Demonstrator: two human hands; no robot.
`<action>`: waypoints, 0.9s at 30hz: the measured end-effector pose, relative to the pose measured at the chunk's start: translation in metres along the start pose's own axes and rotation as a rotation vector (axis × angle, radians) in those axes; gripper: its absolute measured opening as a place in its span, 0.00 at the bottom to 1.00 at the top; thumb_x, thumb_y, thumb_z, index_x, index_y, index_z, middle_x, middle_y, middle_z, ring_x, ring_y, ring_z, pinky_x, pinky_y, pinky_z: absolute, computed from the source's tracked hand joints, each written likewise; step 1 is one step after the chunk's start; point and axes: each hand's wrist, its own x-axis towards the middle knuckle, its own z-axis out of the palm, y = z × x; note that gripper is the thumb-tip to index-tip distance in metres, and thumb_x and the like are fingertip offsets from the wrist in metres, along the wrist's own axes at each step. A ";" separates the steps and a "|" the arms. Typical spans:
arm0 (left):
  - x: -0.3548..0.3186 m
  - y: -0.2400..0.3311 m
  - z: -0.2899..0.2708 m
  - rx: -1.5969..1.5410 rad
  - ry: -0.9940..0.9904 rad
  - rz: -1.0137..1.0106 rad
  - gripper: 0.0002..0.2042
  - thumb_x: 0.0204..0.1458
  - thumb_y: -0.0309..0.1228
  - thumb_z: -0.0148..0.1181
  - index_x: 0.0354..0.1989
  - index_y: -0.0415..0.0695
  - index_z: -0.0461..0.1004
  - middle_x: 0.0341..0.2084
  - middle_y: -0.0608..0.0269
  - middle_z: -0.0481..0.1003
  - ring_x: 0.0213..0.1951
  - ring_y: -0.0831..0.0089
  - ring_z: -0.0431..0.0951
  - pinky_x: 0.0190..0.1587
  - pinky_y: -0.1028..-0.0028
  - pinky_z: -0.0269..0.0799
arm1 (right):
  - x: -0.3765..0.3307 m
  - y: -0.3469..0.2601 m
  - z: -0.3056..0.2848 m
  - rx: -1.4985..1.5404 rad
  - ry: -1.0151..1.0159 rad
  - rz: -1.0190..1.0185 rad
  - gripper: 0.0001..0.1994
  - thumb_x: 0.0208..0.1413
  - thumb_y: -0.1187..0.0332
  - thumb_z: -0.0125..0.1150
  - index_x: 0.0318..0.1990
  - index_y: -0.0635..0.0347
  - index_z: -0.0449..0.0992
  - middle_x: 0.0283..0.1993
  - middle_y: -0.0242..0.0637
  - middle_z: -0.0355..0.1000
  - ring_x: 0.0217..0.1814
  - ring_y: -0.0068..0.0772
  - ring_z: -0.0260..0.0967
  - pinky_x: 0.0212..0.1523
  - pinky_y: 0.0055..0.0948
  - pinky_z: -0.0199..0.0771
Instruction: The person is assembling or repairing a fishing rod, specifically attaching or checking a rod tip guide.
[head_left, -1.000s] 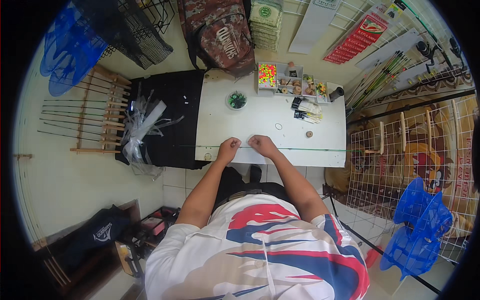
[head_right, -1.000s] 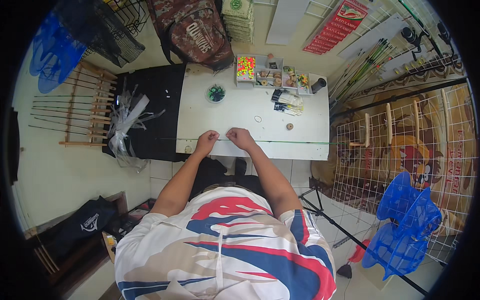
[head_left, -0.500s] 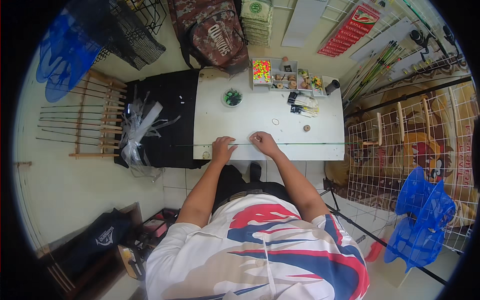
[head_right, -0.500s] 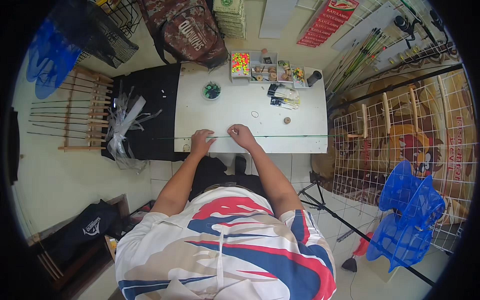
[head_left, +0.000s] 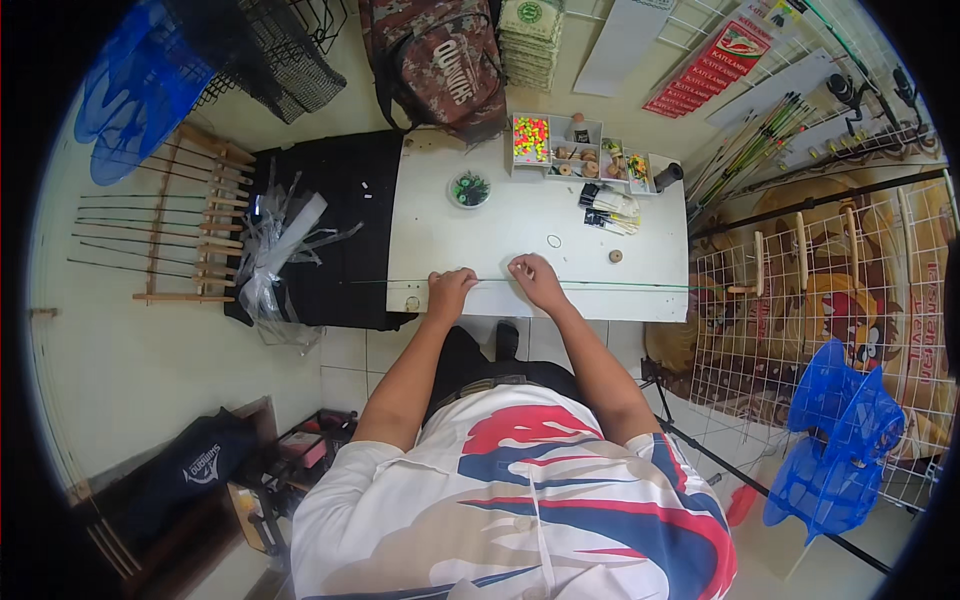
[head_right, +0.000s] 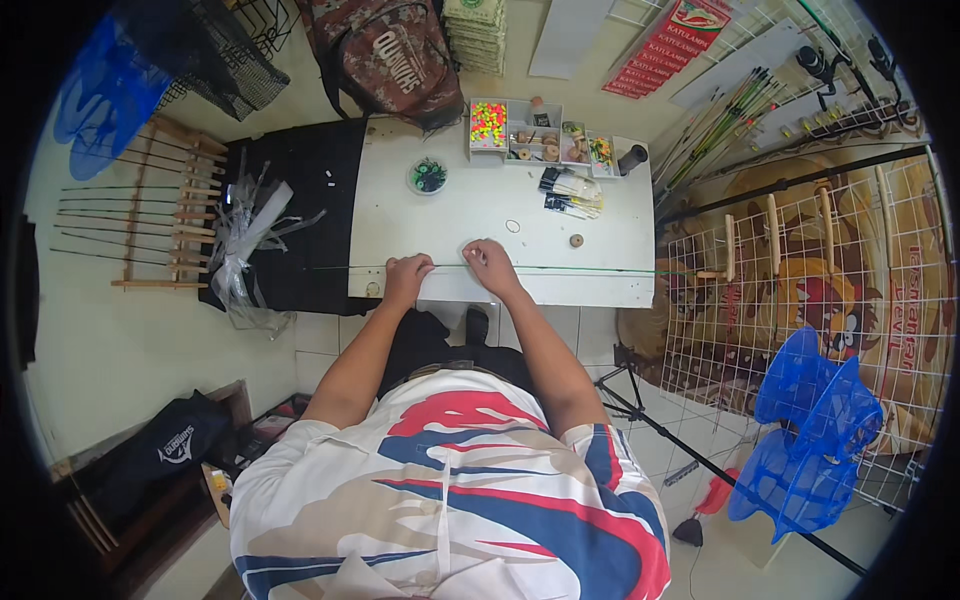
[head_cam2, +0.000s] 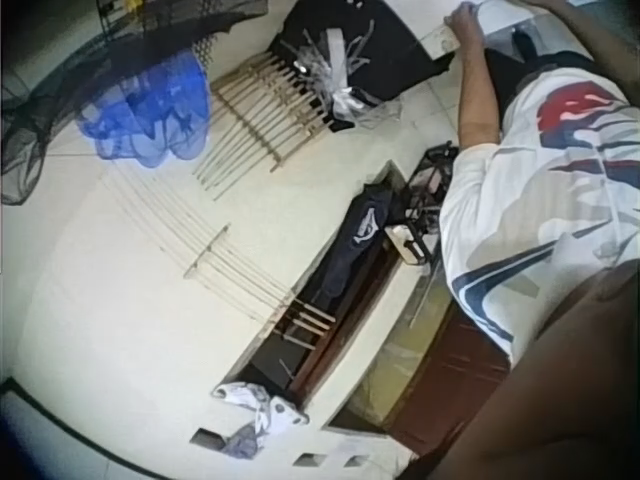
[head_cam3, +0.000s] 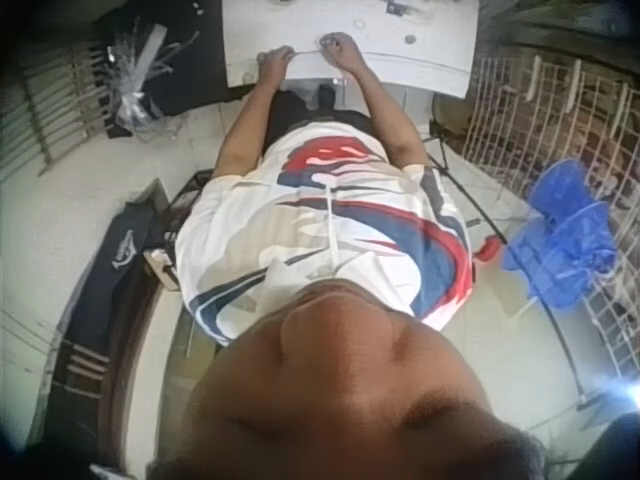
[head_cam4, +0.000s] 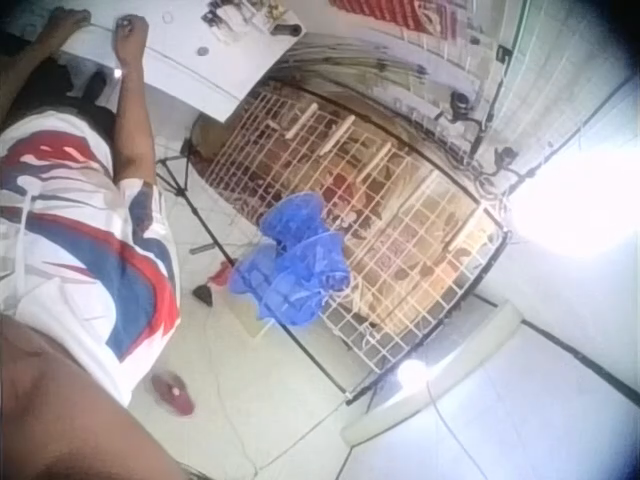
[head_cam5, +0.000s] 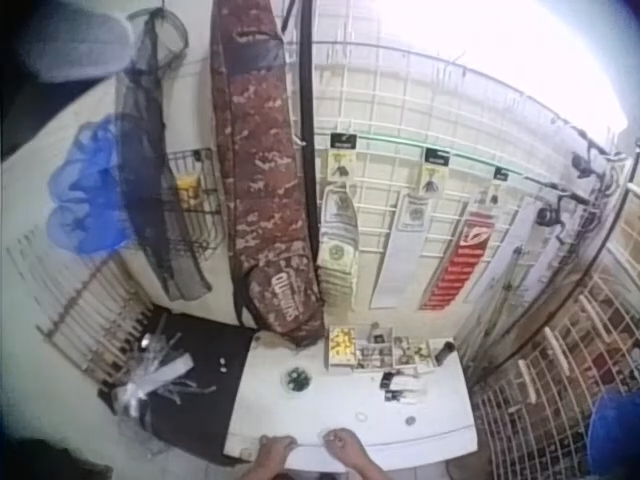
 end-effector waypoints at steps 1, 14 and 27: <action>0.003 0.006 -0.002 0.001 0.001 0.002 0.06 0.55 0.37 0.60 0.32 0.50 0.78 0.28 0.67 0.79 0.38 0.66 0.77 0.49 0.58 0.57 | 0.008 0.006 -0.001 -0.146 0.173 -0.338 0.10 0.59 0.64 0.61 0.40 0.63 0.77 0.22 0.33 0.66 0.24 0.23 0.60 0.28 0.27 0.62; 0.010 0.036 -0.017 -0.004 0.030 0.066 0.06 0.56 0.36 0.59 0.34 0.49 0.79 0.31 0.67 0.81 0.38 0.67 0.78 0.47 0.63 0.58 | 0.004 -0.028 -0.013 -0.169 0.020 -0.015 0.12 0.58 0.59 0.63 0.39 0.59 0.80 0.13 0.32 0.60 0.14 0.23 0.53 0.19 0.30 0.54; 0.016 0.037 -0.016 0.002 0.079 0.158 0.05 0.53 0.33 0.61 0.33 0.45 0.79 0.31 0.62 0.80 0.39 0.62 0.78 0.54 0.58 0.62 | 0.013 -0.009 -0.013 -0.132 0.133 -0.324 0.08 0.56 0.66 0.63 0.38 0.60 0.81 0.30 0.35 0.74 0.28 0.26 0.69 0.32 0.24 0.69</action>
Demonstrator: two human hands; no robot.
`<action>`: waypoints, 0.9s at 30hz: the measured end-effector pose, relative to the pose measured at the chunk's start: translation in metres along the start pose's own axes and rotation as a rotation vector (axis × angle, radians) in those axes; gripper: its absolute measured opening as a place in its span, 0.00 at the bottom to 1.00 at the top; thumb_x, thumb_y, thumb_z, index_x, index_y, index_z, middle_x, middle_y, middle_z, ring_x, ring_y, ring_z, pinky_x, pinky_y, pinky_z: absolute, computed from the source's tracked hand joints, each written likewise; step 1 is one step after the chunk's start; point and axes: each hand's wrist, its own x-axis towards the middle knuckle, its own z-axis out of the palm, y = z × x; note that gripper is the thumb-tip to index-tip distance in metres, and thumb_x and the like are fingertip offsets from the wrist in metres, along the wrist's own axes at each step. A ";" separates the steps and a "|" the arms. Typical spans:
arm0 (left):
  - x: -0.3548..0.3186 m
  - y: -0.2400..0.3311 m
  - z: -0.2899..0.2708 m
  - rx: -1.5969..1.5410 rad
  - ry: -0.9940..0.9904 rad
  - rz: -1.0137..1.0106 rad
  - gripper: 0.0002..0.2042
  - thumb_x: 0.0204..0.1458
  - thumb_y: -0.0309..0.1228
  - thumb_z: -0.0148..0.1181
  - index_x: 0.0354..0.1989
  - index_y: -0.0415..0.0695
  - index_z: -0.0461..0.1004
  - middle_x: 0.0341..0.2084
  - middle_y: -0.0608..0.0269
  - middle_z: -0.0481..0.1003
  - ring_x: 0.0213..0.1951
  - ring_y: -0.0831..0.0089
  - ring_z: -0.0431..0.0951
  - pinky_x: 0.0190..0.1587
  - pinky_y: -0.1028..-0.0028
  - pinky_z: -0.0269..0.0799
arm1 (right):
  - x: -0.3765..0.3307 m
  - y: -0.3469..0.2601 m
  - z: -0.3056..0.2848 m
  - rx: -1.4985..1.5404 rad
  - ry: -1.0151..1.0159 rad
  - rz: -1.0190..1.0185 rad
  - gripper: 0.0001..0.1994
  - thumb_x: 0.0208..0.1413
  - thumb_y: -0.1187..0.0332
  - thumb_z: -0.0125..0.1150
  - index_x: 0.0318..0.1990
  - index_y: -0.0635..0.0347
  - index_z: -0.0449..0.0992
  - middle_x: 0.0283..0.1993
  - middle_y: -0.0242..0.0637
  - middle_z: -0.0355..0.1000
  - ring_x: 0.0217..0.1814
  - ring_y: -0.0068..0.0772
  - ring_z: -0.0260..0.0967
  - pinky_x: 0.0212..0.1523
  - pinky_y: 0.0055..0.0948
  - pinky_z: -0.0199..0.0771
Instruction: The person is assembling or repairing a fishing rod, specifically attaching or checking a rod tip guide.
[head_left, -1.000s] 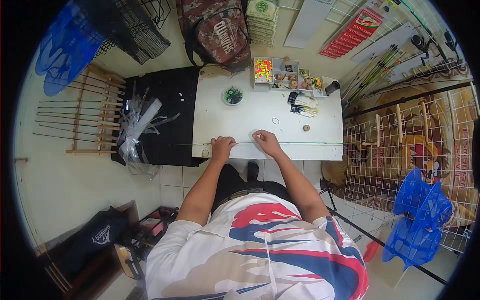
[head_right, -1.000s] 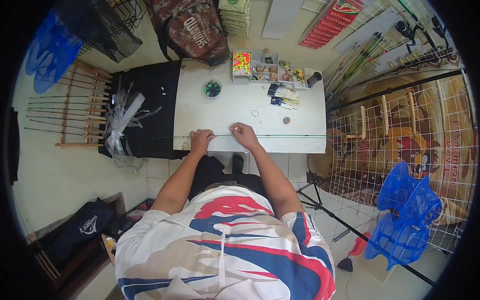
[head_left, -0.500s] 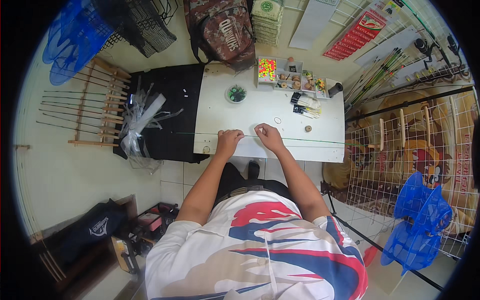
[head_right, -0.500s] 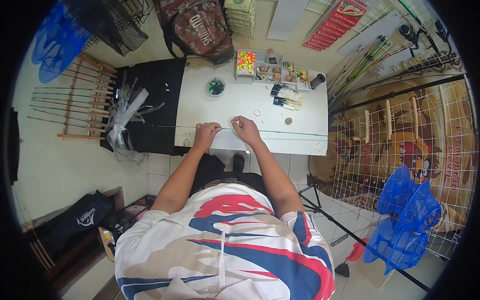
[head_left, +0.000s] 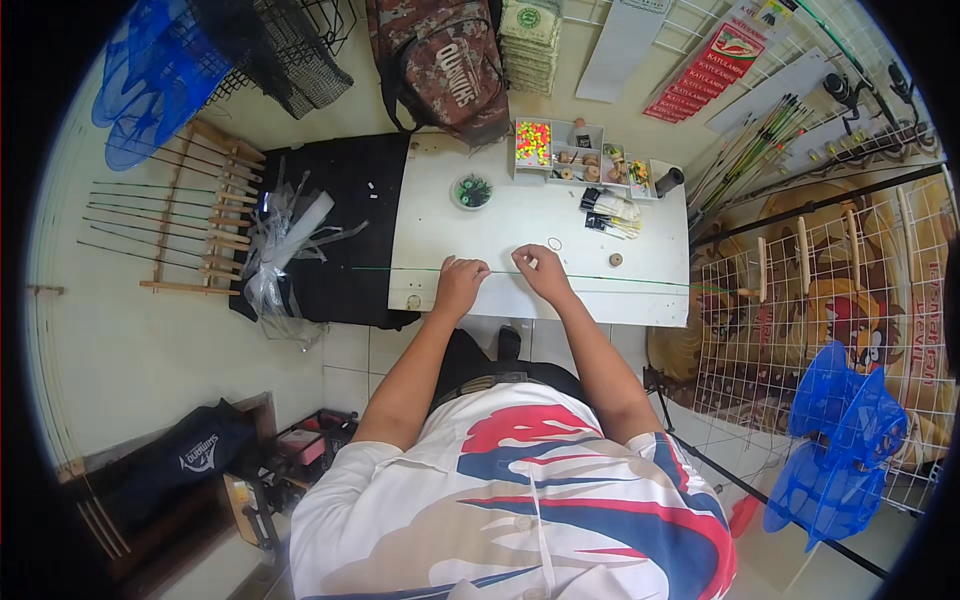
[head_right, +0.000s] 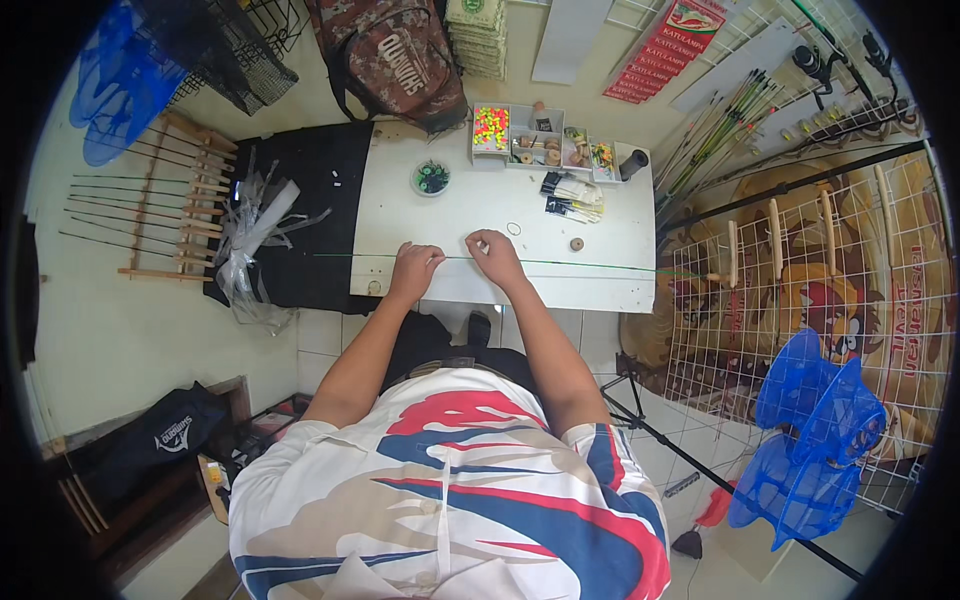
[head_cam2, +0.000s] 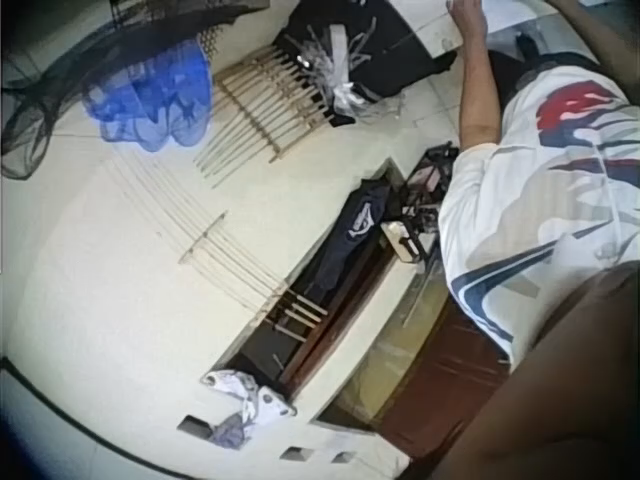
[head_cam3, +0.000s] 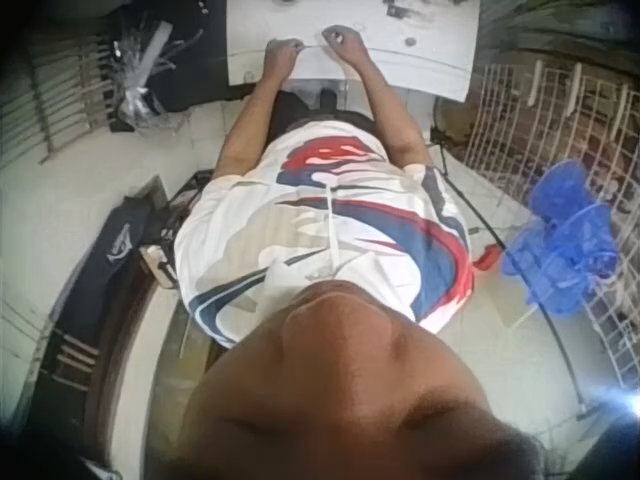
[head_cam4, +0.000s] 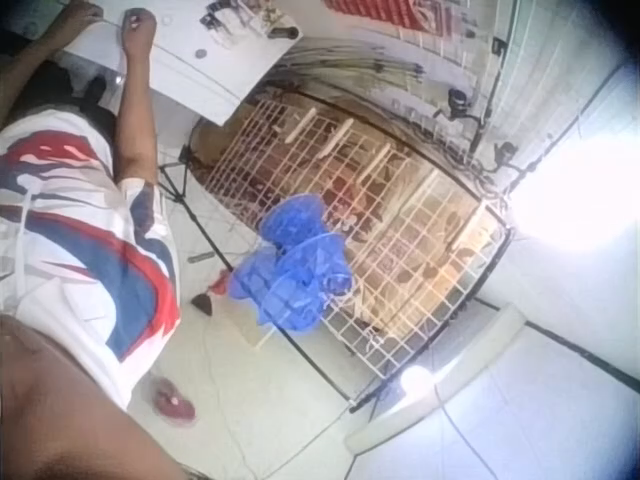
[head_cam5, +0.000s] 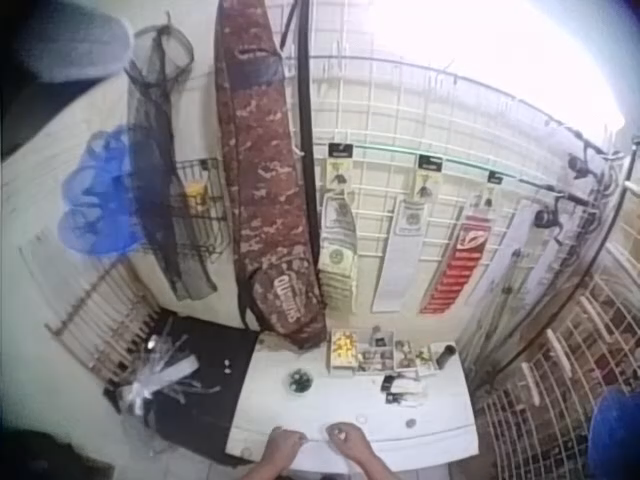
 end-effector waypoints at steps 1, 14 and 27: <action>0.002 0.001 0.000 -0.001 0.000 0.005 0.05 0.53 0.33 0.61 0.33 0.45 0.79 0.31 0.62 0.80 0.39 0.62 0.78 0.54 0.58 0.62 | 0.000 0.001 0.002 0.110 0.013 0.080 0.08 0.55 0.67 0.63 0.38 0.61 0.81 0.27 0.34 0.72 0.26 0.24 0.67 0.30 0.25 0.67; 0.004 0.004 0.002 -0.022 -0.003 -0.047 0.05 0.53 0.31 0.62 0.33 0.44 0.78 0.33 0.59 0.79 0.43 0.59 0.77 0.65 0.51 0.56 | 0.000 -0.019 -0.007 -0.026 -0.073 0.252 0.09 0.54 0.63 0.64 0.37 0.59 0.80 0.14 0.31 0.59 0.15 0.22 0.52 0.19 0.29 0.53; 0.006 0.017 -0.004 0.121 0.083 -0.043 0.05 0.55 0.35 0.60 0.34 0.50 0.80 0.36 0.74 0.80 0.56 0.63 0.71 0.70 0.38 0.27 | 0.004 -0.017 -0.009 -0.171 -0.018 -0.157 0.05 0.47 0.69 0.66 0.32 0.56 0.79 0.46 0.37 0.76 0.54 0.47 0.66 0.55 0.43 0.65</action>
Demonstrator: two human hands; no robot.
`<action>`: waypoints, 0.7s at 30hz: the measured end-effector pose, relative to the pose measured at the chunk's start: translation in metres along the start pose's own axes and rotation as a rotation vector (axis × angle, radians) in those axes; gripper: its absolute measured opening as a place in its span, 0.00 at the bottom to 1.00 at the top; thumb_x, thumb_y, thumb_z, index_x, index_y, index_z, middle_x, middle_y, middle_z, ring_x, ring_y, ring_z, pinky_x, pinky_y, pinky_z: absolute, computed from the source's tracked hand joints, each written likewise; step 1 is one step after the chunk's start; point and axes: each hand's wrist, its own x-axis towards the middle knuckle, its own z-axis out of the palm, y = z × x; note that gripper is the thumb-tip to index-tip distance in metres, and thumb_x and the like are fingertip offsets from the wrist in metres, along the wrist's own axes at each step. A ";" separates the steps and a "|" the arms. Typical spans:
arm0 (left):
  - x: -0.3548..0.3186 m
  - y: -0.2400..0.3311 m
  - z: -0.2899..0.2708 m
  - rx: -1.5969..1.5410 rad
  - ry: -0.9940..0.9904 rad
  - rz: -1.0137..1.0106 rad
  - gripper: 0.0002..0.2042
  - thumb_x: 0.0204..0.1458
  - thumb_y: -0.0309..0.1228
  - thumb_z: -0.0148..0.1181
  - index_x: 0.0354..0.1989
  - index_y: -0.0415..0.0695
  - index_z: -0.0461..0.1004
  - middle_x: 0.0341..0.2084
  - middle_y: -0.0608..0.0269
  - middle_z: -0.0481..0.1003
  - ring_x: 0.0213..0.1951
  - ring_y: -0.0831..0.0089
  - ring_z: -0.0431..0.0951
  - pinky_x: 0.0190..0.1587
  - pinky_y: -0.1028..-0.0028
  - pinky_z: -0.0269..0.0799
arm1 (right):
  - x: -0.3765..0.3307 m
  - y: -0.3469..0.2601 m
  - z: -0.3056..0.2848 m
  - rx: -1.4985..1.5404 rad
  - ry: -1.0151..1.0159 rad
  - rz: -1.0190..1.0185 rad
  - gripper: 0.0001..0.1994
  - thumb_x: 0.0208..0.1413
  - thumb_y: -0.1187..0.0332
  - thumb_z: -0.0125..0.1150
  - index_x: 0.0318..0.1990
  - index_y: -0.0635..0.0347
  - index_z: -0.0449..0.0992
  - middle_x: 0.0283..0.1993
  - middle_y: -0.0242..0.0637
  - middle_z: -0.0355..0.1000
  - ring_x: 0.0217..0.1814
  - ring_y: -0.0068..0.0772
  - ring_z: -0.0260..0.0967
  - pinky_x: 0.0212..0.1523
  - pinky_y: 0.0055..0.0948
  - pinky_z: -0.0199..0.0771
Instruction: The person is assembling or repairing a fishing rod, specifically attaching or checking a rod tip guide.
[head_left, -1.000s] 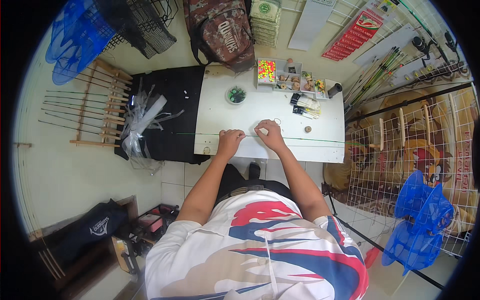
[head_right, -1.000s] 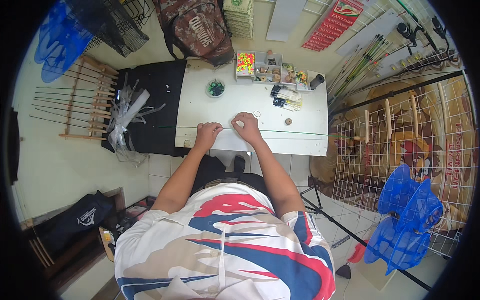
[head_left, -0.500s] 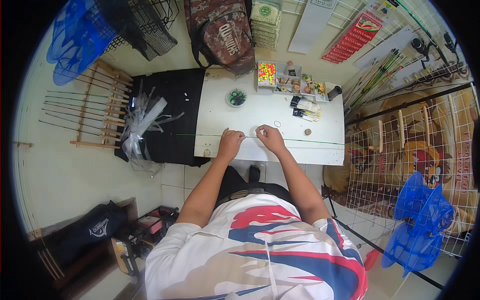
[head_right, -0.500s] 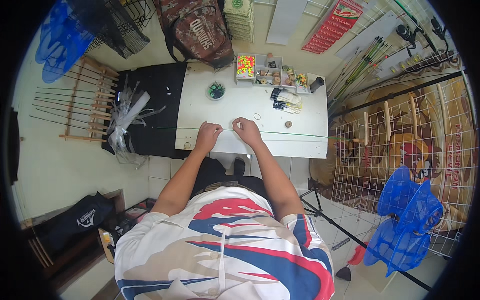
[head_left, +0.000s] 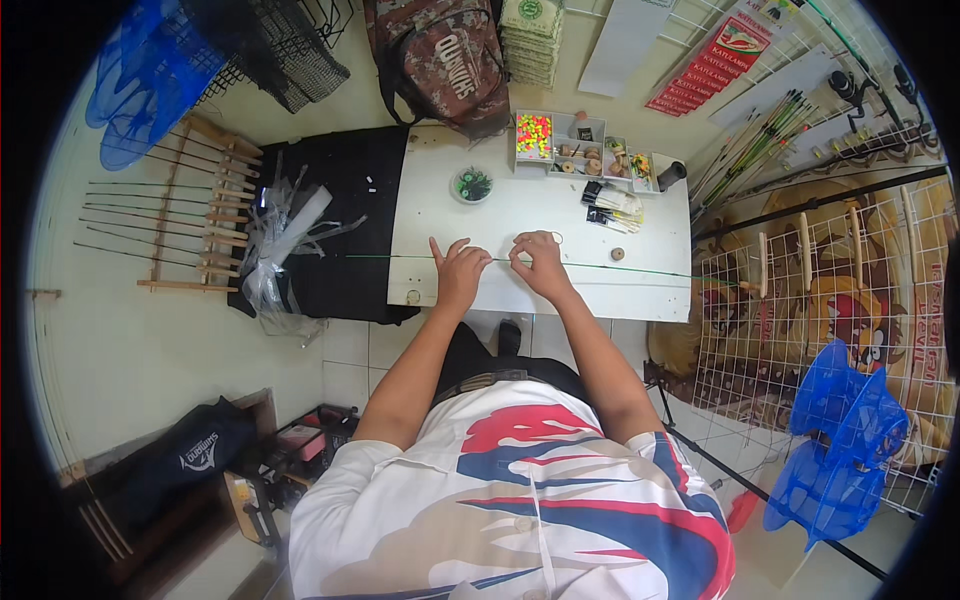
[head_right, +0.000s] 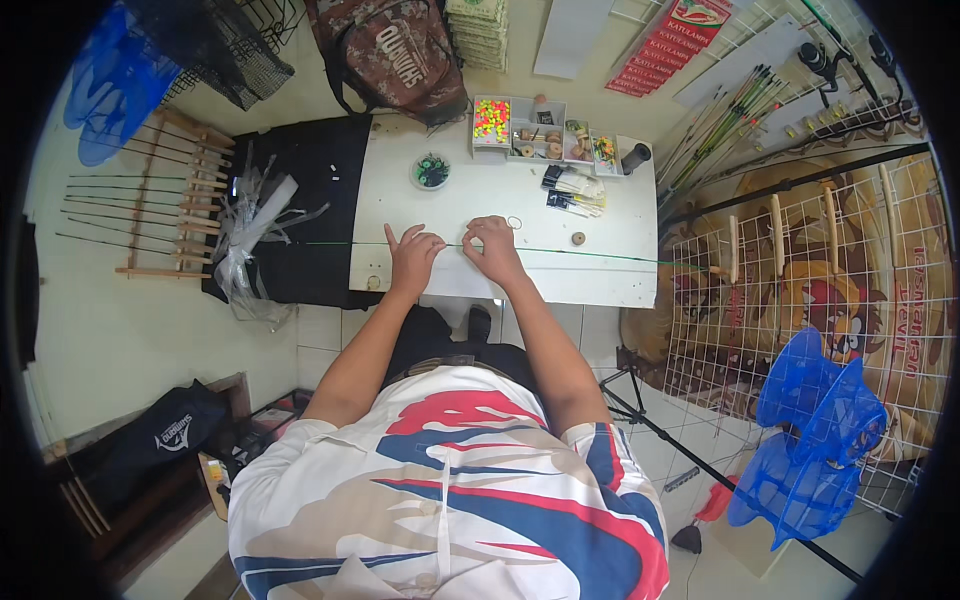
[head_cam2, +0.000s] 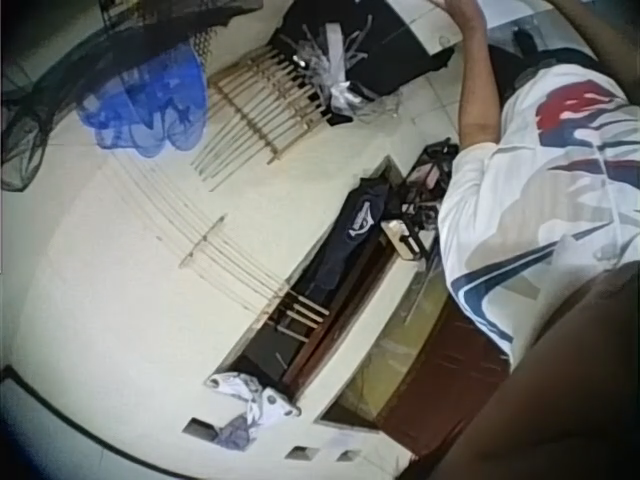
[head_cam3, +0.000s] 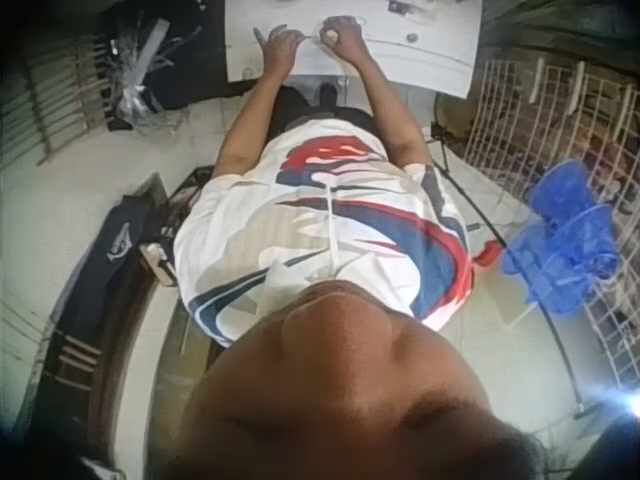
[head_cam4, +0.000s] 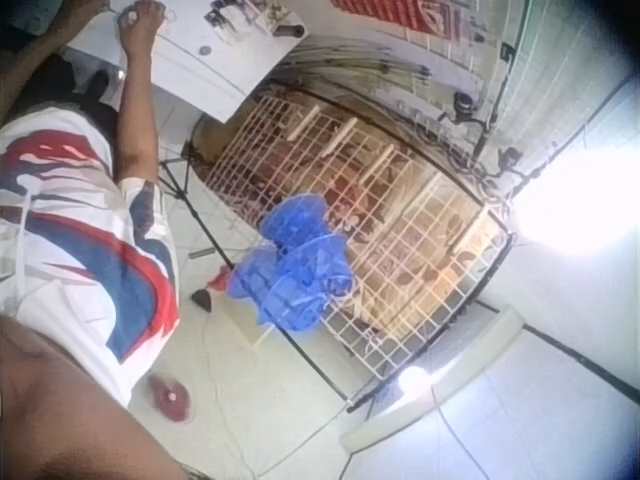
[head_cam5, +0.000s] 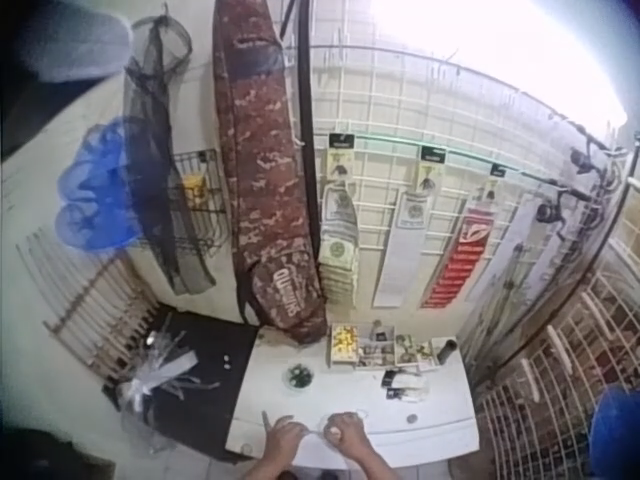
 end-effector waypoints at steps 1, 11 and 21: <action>-0.001 -0.001 0.000 0.000 -0.001 -0.001 0.05 0.55 0.35 0.60 0.34 0.50 0.80 0.36 0.74 0.80 0.56 0.63 0.71 0.70 0.38 0.27 | 0.001 -0.001 0.000 0.001 -0.001 0.001 0.05 0.47 0.69 0.66 0.32 0.56 0.79 0.46 0.37 0.76 0.54 0.47 0.66 0.55 0.43 0.65; -0.002 -0.008 0.004 -0.018 -0.002 0.003 0.05 0.54 0.36 0.60 0.33 0.51 0.80 0.35 0.74 0.80 0.56 0.64 0.72 0.70 0.39 0.29 | 0.008 -0.009 0.003 -0.144 -0.148 -0.031 0.06 0.44 0.68 0.67 0.31 0.53 0.78 0.51 0.31 0.73 0.60 0.42 0.62 0.58 0.43 0.61; -0.003 -0.010 0.004 -0.012 0.033 0.002 0.05 0.53 0.35 0.62 0.34 0.50 0.79 0.32 0.71 0.80 0.54 0.64 0.73 0.70 0.39 0.32 | 0.012 -0.014 0.007 -0.193 -0.087 -0.048 0.06 0.43 0.69 0.67 0.30 0.53 0.77 0.49 0.31 0.73 0.57 0.39 0.65 0.55 0.41 0.64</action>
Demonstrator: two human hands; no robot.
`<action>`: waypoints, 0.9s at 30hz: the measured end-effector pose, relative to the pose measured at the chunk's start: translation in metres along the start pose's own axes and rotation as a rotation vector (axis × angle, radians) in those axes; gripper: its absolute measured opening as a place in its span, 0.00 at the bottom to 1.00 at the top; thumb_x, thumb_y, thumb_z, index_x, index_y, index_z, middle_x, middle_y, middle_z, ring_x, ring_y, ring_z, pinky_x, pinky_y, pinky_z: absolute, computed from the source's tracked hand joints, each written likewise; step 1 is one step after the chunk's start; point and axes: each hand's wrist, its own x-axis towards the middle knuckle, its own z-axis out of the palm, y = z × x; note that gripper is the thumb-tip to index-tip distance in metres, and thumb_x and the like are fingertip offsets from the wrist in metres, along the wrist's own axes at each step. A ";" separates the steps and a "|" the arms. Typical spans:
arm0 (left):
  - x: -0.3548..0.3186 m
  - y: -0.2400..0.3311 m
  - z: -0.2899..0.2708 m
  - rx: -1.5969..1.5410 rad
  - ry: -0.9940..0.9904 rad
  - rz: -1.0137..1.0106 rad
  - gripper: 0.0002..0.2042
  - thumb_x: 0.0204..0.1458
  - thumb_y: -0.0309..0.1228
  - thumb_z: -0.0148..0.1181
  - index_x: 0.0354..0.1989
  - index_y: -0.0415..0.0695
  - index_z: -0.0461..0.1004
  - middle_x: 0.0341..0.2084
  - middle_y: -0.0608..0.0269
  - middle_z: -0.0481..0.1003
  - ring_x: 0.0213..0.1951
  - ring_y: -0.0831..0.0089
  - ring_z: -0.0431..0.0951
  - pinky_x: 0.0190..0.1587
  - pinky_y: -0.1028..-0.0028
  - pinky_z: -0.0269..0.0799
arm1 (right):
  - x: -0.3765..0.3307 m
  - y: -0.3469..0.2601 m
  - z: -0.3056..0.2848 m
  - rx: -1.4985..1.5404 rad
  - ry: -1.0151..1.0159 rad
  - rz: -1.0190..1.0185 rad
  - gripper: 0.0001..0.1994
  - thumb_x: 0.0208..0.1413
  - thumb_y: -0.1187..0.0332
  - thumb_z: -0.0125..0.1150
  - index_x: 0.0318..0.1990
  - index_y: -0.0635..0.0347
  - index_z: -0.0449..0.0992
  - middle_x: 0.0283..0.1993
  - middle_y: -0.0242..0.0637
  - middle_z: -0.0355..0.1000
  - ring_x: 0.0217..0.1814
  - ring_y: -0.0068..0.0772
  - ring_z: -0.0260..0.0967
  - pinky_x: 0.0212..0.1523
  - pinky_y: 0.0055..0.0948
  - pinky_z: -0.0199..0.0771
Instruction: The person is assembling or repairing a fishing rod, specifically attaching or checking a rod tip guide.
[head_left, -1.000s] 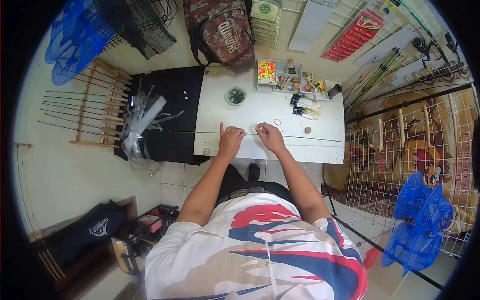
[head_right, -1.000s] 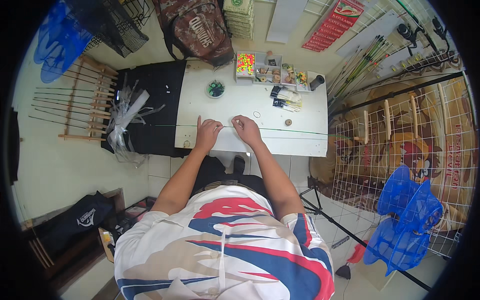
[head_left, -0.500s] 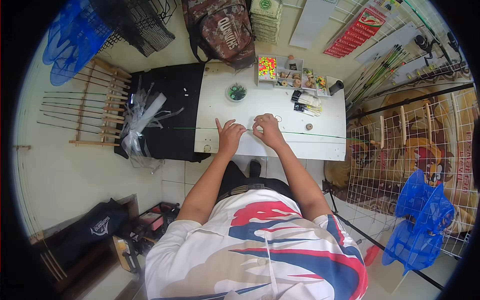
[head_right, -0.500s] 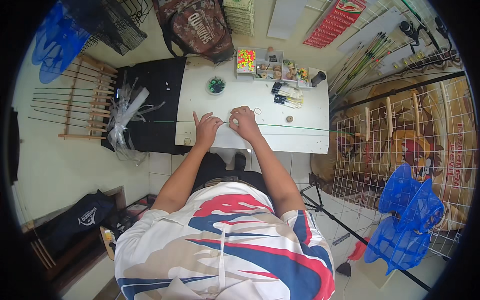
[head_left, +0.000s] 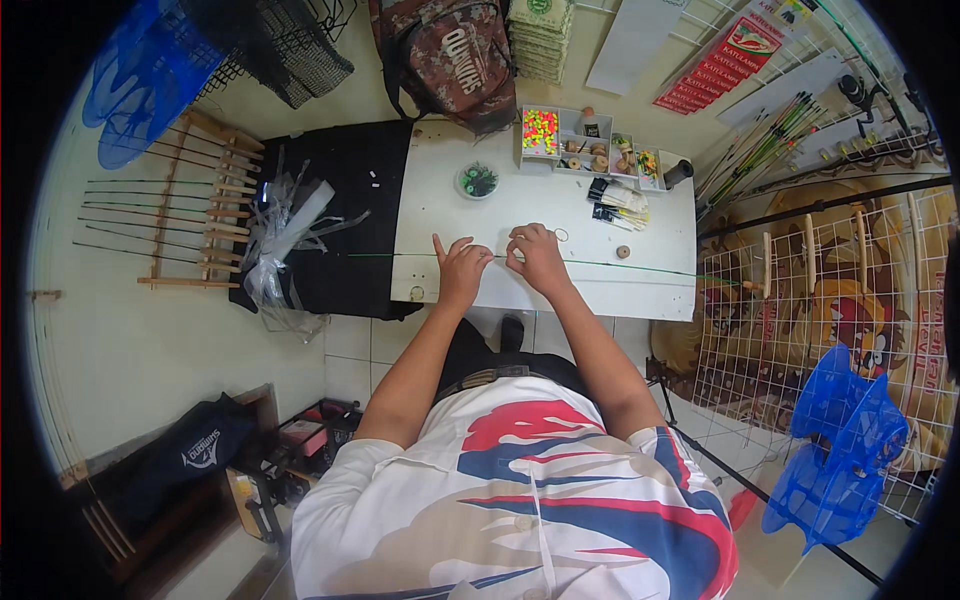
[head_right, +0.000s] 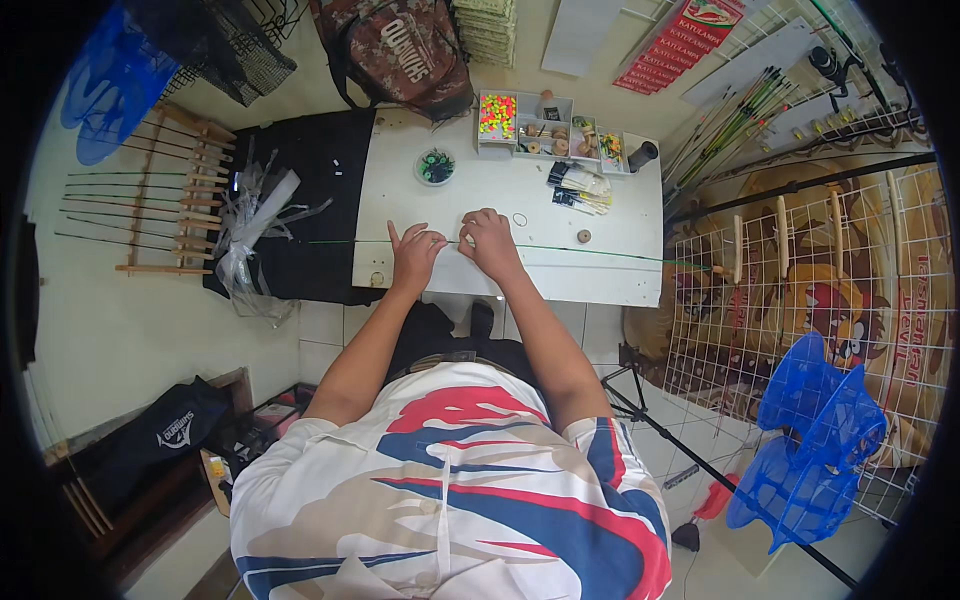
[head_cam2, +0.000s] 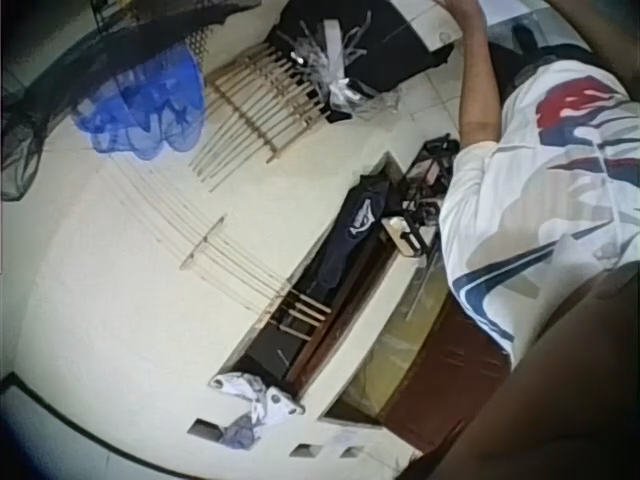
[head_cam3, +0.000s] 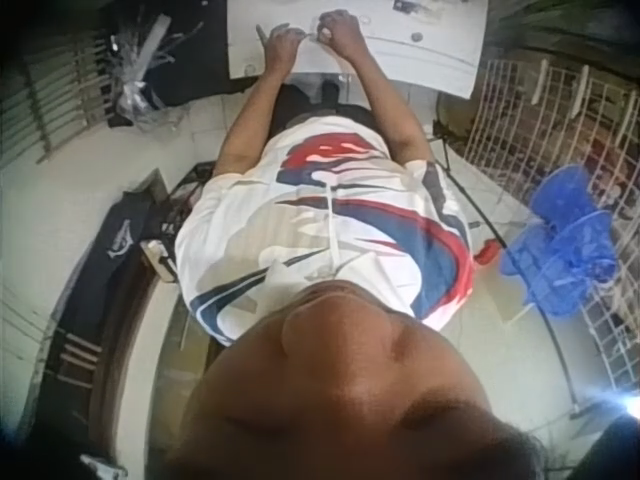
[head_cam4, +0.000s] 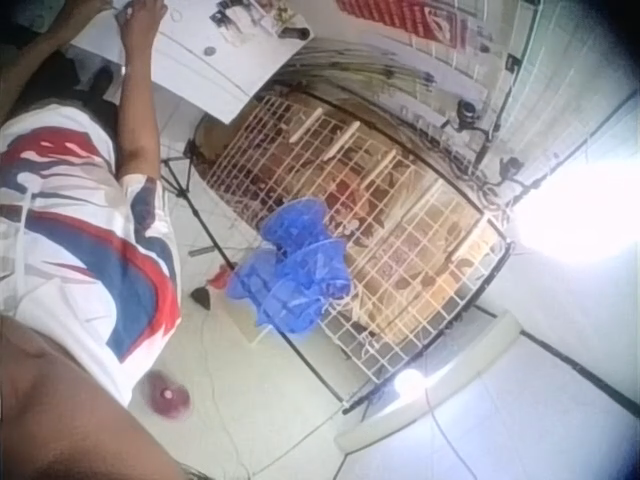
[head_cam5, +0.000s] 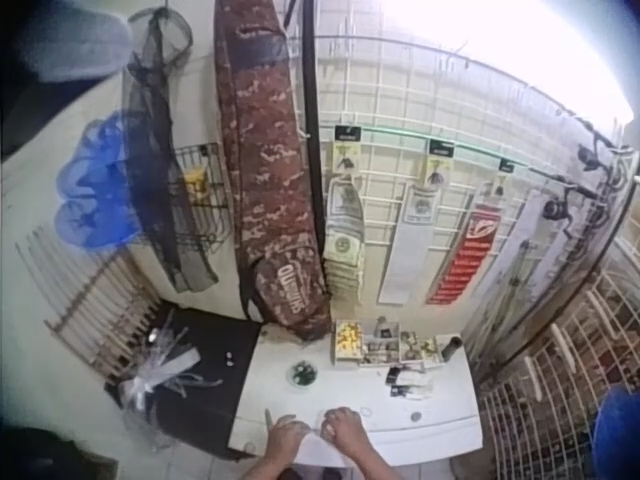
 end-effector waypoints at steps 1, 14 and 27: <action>0.000 0.000 0.000 0.000 -0.001 0.000 0.05 0.53 0.35 0.62 0.34 0.50 0.79 0.32 0.71 0.80 0.54 0.64 0.73 0.70 0.39 0.32 | 0.000 0.000 0.001 0.000 0.000 0.001 0.06 0.43 0.69 0.67 0.30 0.53 0.77 0.49 0.31 0.73 0.57 0.39 0.65 0.55 0.41 0.64; -0.002 -0.006 0.007 0.021 -0.002 0.011 0.05 0.53 0.35 0.63 0.34 0.51 0.78 0.33 0.72 0.79 0.53 0.67 0.74 0.70 0.39 0.32 | -0.004 -0.004 0.008 0.055 0.035 -0.042 0.06 0.44 0.70 0.67 0.30 0.54 0.76 0.47 0.33 0.74 0.54 0.38 0.67 0.52 0.39 0.66; -0.005 -0.004 0.003 -0.005 -0.022 0.002 0.05 0.52 0.34 0.63 0.34 0.50 0.78 0.33 0.72 0.79 0.45 0.70 0.75 0.68 0.43 0.40 | -0.008 -0.008 0.005 0.287 0.028 0.021 0.06 0.44 0.72 0.68 0.31 0.60 0.78 0.39 0.39 0.76 0.43 0.45 0.72 0.46 0.40 0.71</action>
